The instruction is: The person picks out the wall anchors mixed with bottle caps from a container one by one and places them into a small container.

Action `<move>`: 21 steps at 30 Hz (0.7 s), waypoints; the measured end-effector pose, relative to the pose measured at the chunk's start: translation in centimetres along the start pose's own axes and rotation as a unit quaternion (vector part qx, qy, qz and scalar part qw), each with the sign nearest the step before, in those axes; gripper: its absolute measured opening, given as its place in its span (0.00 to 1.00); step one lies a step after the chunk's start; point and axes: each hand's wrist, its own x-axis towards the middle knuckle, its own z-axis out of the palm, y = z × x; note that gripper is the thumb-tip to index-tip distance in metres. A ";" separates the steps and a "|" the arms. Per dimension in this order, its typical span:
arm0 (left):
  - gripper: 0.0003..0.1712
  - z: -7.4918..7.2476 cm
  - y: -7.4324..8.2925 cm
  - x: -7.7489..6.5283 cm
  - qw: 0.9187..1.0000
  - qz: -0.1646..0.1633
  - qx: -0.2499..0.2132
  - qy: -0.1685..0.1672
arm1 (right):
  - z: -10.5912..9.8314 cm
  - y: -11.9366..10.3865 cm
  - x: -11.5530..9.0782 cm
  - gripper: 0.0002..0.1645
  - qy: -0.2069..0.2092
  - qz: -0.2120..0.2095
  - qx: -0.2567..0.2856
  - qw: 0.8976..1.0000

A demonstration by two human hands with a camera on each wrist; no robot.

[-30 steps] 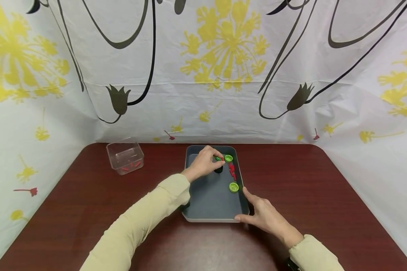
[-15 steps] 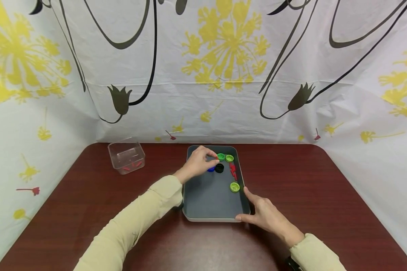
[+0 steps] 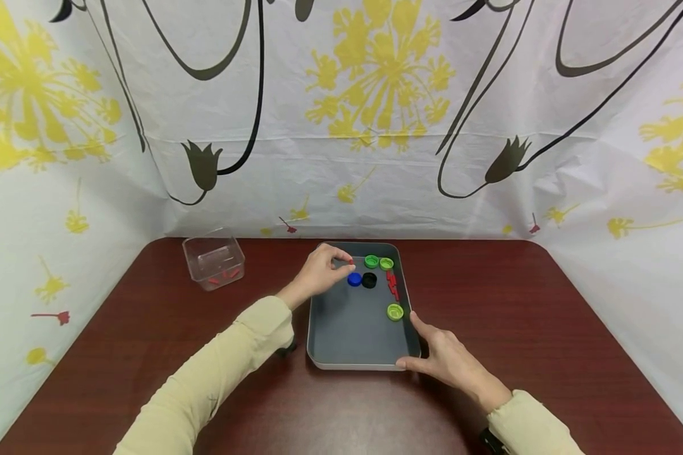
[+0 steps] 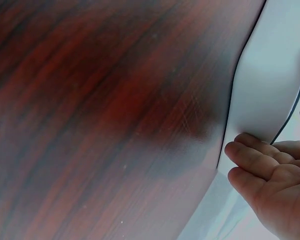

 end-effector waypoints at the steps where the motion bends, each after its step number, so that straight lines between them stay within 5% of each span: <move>1: 0.11 -0.1 -0.2 0.0 1.000 0.000 0.000 0.003 | 0.0 0.0 0.0 0.57 0.000 -0.002 -0.001 1.000; 14: 0.13 -1.6 -1.6 -0.9 0.999 -0.011 -0.006 0.035 | 0.1 0.1 0.0 0.57 0.003 -0.006 -0.001 1.000; 21: 0.14 -3.8 -3.0 -1.2 0.998 -0.010 0.015 0.068 | 0.1 0.0 0.0 0.58 0.004 -0.003 -0.003 1.000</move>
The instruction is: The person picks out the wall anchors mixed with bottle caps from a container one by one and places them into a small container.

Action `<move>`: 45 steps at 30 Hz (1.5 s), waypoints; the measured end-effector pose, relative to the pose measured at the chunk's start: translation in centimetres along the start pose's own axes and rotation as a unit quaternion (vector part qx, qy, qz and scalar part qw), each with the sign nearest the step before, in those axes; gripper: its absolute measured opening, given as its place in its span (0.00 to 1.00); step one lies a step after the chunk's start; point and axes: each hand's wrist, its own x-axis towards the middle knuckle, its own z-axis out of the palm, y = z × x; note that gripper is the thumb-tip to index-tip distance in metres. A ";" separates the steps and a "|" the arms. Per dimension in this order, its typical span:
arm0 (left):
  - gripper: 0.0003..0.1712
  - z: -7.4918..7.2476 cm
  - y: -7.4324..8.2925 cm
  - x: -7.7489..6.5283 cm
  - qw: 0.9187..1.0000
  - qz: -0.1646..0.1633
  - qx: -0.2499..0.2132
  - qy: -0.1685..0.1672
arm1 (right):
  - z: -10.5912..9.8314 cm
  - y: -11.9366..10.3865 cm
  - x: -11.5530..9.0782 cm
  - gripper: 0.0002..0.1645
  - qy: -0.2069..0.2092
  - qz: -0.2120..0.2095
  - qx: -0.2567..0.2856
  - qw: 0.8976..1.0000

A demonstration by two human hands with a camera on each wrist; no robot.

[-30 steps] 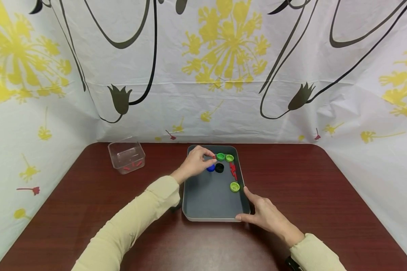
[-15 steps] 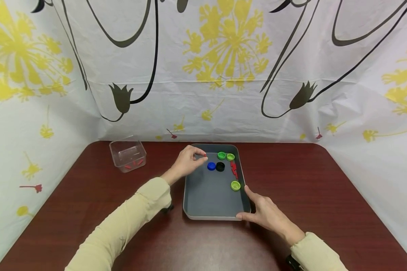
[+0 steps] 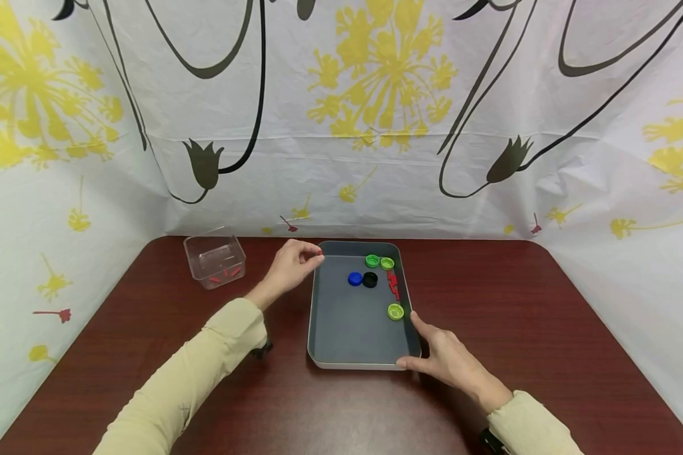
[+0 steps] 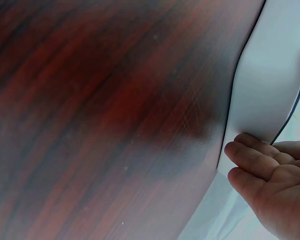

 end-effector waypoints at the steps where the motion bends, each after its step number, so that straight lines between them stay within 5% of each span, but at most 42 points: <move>1: 0.14 -0.4 -0.3 0.0 1.000 0.001 0.004 0.006 | 0.0 0.0 0.0 0.58 0.000 0.001 0.001 1.000; 10: 0.15 -5.0 -3.5 0.1 0.998 -0.006 0.022 0.063 | 0.0 0.0 -0.1 0.58 -0.001 -0.001 0.005 1.000; 20: 0.20 -8.9 -7.3 -0.9 0.988 -0.081 0.024 0.126 | -0.2 -0.1 -0.1 0.58 -0.005 0.009 0.004 1.000; 33: 0.18 -10.0 -8.9 -1.8 0.979 -0.111 0.051 0.164 | -0.1 -0.1 -0.1 0.59 -0.006 0.011 0.006 1.000; 45: 0.22 -10.1 -9.4 -2.1 0.967 -0.182 0.046 0.174 | 0.0 0.0 -0.1 0.58 -0.001 0.006 0.004 1.000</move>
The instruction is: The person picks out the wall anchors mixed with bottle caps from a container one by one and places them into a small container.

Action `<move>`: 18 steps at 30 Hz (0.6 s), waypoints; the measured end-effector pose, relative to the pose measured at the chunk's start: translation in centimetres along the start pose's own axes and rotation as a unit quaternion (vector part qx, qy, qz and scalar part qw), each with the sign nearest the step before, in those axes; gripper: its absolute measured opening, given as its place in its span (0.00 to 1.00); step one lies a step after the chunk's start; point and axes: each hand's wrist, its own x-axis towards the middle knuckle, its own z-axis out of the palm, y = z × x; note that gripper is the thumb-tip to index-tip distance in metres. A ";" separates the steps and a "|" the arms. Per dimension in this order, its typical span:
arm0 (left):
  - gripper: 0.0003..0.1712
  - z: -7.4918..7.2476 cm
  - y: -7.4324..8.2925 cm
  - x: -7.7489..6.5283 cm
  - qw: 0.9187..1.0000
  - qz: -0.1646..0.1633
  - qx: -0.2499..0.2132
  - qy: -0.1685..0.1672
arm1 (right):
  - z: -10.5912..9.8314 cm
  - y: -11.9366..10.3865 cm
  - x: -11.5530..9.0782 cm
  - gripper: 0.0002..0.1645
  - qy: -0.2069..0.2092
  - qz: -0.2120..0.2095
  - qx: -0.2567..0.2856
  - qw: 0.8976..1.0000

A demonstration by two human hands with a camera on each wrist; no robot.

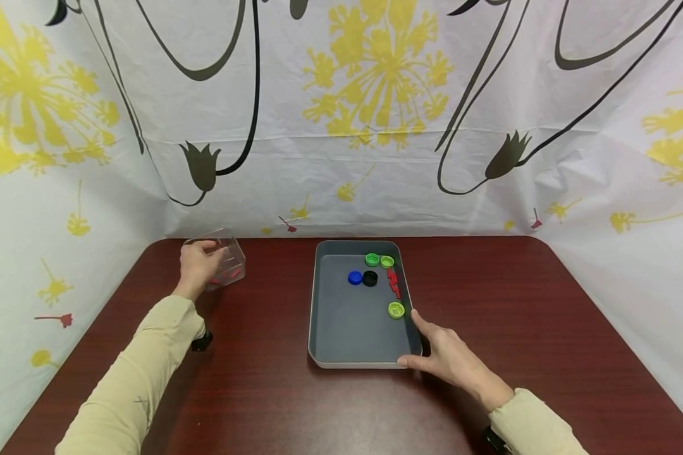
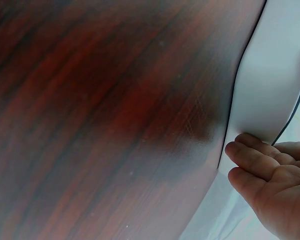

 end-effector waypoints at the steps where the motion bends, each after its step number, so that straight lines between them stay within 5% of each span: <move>1: 0.23 0.0 -0.1 0.0 1.000 -0.001 -0.001 0.003 | 0.0 0.0 0.0 0.58 -0.001 0.000 0.001 1.000; 4: 0.24 0.3 -0.1 0.0 1.000 0.001 -0.012 0.012 | -0.1 0.1 0.0 0.59 -0.003 -0.001 0.002 1.000; 10: 0.20 1.9 1.8 -0.2 0.997 0.075 -0.017 0.027 | -0.2 0.1 -0.1 0.58 -0.001 -0.002 0.000 1.000; 18: 0.19 5.6 5.9 -1.4 0.986 0.151 -0.046 -0.055 | 0.0 0.1 0.0 0.58 -0.003 0.000 0.003 1.000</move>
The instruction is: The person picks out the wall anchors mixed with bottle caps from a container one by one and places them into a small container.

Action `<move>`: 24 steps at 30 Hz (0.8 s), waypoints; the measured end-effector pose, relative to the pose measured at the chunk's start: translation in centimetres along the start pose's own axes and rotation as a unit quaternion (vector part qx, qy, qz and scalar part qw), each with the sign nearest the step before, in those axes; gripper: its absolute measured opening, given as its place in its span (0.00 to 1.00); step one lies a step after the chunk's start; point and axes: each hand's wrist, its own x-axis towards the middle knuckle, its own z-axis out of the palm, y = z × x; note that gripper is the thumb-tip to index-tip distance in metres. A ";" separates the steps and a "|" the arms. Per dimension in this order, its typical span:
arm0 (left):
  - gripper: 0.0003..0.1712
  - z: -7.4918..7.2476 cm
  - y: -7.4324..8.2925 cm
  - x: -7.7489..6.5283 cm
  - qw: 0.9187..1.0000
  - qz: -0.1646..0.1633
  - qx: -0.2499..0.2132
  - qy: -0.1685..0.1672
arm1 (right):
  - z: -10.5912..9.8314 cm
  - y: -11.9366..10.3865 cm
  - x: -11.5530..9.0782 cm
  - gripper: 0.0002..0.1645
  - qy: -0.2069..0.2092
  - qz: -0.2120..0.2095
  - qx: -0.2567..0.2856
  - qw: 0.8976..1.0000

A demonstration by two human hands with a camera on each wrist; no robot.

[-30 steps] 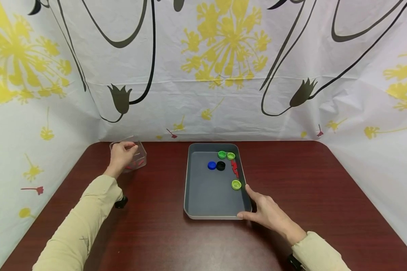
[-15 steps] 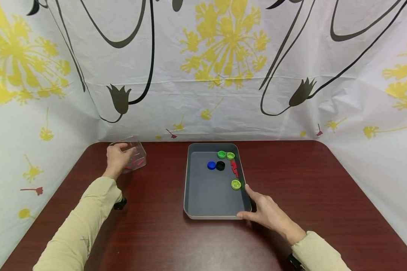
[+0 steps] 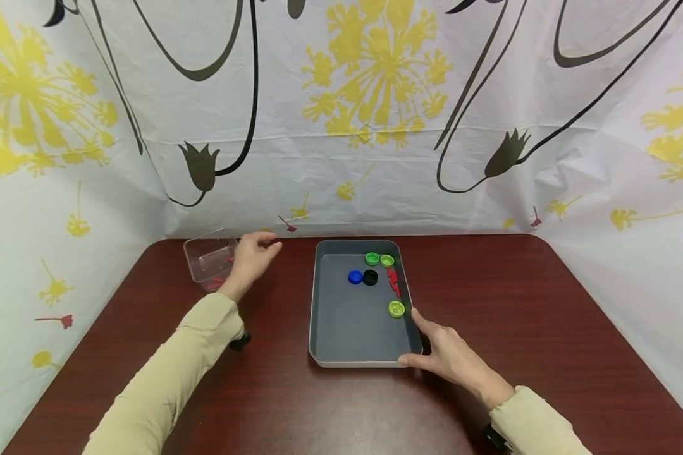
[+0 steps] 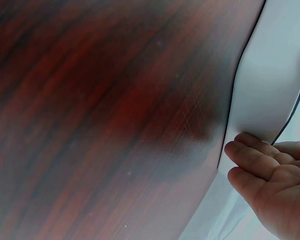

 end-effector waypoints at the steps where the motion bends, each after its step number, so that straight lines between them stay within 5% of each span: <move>1: 0.19 0.5 0.6 0.0 1.000 -0.001 -0.008 -0.016 | 0.0 0.0 0.0 0.58 0.000 0.000 0.000 1.000; 11: 0.16 5.6 5.6 0.1 0.988 -0.012 -0.035 -0.147 | -0.1 0.0 0.1 0.59 -0.004 0.004 0.004 1.000; 24: 0.16 10.6 9.4 -0.1 0.979 0.022 -0.008 -0.205 | 0.1 0.0 0.1 0.58 -0.004 0.009 0.004 1.000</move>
